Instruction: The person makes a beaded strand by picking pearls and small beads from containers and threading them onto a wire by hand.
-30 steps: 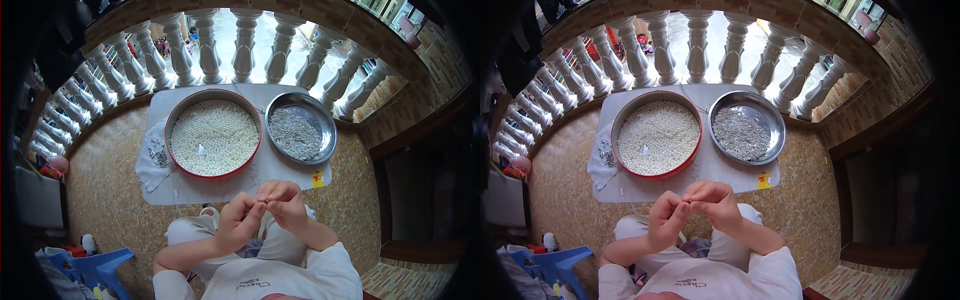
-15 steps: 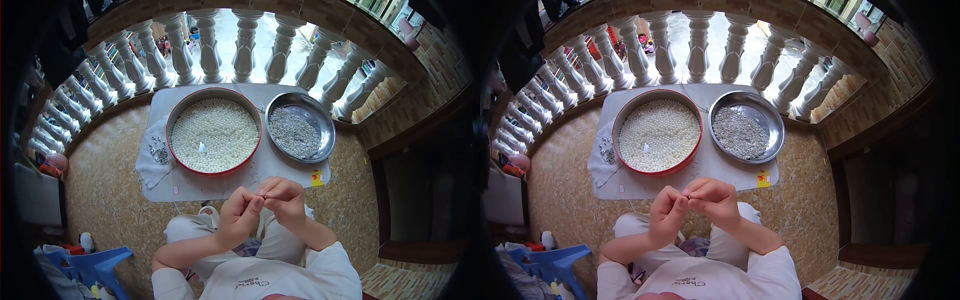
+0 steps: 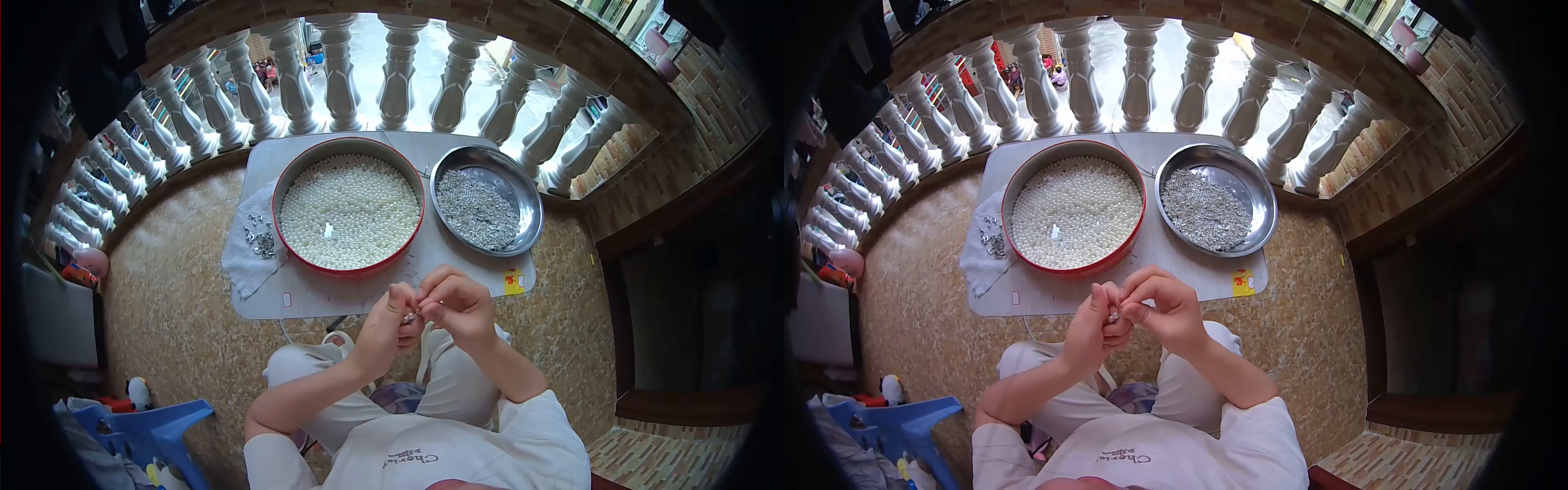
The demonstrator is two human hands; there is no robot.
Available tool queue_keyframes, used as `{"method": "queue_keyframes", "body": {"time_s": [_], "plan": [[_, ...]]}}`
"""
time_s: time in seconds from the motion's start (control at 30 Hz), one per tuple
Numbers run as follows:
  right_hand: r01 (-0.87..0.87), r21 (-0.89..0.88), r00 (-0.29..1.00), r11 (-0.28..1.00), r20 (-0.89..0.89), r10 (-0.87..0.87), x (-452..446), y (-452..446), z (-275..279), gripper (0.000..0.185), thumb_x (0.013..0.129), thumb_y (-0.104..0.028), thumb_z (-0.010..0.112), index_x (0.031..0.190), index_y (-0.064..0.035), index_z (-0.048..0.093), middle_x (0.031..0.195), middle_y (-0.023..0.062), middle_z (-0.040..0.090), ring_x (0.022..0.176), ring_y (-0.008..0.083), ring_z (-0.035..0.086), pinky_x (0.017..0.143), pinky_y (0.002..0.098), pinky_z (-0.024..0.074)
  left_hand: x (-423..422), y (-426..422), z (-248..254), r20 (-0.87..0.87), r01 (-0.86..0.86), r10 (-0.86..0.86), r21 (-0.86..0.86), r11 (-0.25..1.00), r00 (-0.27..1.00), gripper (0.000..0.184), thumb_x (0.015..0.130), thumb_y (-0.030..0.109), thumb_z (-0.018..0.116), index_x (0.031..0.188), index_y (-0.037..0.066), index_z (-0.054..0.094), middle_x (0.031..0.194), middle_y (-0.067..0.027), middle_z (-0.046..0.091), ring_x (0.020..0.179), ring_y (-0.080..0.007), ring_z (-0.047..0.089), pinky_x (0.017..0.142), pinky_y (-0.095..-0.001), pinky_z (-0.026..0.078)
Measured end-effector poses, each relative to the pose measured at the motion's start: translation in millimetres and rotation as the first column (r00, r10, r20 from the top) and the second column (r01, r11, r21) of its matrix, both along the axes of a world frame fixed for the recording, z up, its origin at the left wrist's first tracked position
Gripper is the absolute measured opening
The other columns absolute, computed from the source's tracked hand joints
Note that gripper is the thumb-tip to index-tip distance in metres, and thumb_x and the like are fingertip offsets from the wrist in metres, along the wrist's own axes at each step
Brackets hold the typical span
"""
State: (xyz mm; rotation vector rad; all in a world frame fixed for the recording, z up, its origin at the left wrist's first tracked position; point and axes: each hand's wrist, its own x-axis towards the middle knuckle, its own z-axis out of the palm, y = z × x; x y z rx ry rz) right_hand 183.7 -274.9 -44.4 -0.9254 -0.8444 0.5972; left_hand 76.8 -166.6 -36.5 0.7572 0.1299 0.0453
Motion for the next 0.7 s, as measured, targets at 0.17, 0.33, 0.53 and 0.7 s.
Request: {"method": "queue_keyframes", "body": {"time_s": [0.17, 0.33, 0.53, 0.7], "plan": [[0.08, -0.071, 0.967, 0.994, 0.249, -0.06, 15.4, 8.7, 0.8, 0.007, 0.083, -0.009, 0.063, 0.084, -0.0017, 0.061, 0.09, 0.009, 0.057, 0.073, 0.0123, 0.052, 0.067, 0.0221, 0.0421, 2.7, 3.0, 5.8, -0.079, 0.013, -0.012, 0.008, 1.0, 0.997, 0.02, 0.097, 0.03, 0.042, 0.089, 0.011, 0.043, 0.059, 0.0052, 0.032, 0.049, -0.0033, 0.022, 0.042, -0.0178, 0.017], [0.179, -0.361, 0.897, 0.915, 0.443, -0.001, 62.6, 52.5, 18.1, 0.011, 0.083, -0.013, 0.059, 0.082, -0.0034, 0.064, 0.081, 0.004, 0.063, 0.068, 0.0136, 0.055, 0.063, 0.0277, 0.0441, 4.1, 9.7, -5.6, -0.057, -0.033, 0.035, 0.019, 0.999, 0.998, 0.017, 0.096, 0.026, 0.042, 0.087, 0.011, 0.044, 0.057, 0.0051, 0.031, 0.047, -0.0031, 0.022, 0.041, -0.0179, 0.016], [0.379, -0.511, 0.476, 0.772, 0.823, 0.311, 96.4, 124.2, -8.1, 0.007, 0.077, -0.007, 0.062, 0.08, -0.0026, 0.066, 0.072, 0.0057, 0.063, 0.063, 0.018, 0.056, 0.058, 0.0297, 0.0439, 11.0, 29.0, -14.9, -0.079, 0.006, -0.015, -0.116, 0.993, 0.997, 0.012, 0.094, 0.019, 0.041, 0.087, 0.011, 0.045, 0.055, 0.0054, 0.028, 0.043, -0.0029, 0.02, 0.039, -0.0175, 0.014], [0.384, -0.554, 0.292, 0.739, 0.832, 0.472, 89.6, 137.7, -18.7, 0.008, 0.073, -0.006, 0.063, 0.079, -0.0027, 0.067, 0.068, 0.0061, 0.064, 0.058, 0.0204, 0.056, 0.057, 0.0317, 0.0444, 6.2, 31.9, -8.1, -0.042, 0.056, -0.067, -0.225, 0.973, 0.997, 0.012, 0.094, 0.018, 0.04, 0.087, 0.01, 0.046, 0.055, 0.0052, 0.027, 0.043, -0.003, 0.019, 0.039, -0.0176, 0.014]]}}
